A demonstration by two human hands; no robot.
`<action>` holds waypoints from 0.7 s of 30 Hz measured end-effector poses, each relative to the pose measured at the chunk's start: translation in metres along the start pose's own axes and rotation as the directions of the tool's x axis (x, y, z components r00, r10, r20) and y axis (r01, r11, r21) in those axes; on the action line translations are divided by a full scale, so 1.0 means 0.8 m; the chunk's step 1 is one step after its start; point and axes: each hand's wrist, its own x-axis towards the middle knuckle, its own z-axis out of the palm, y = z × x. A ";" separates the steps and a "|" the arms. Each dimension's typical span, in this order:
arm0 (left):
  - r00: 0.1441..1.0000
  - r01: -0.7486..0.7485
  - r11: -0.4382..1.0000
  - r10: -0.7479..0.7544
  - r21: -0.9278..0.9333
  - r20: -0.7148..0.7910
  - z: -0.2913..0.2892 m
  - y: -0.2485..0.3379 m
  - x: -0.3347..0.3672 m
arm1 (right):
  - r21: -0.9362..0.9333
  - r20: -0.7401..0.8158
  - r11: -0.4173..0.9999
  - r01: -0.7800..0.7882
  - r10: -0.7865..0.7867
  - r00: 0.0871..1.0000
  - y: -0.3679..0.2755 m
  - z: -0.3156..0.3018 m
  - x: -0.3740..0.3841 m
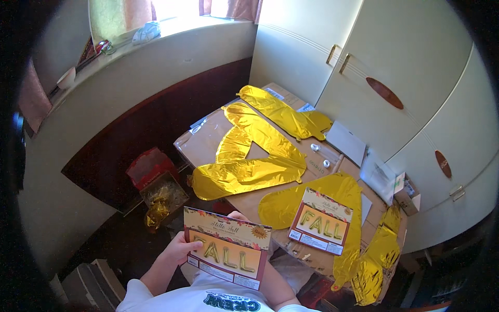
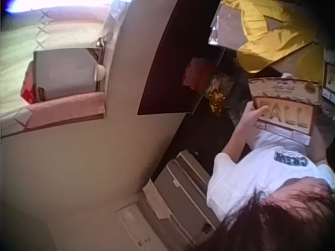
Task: The recorder is packaging gold letter balloons and attaching stickers to instruction cards.
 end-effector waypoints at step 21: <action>0.981 -0.005 0.998 -0.007 0.065 0.193 0.013 0.017 0.000 | -0.951 0.310 -0.123 0.285 -0.420 0.853 -0.029 0.043 0.007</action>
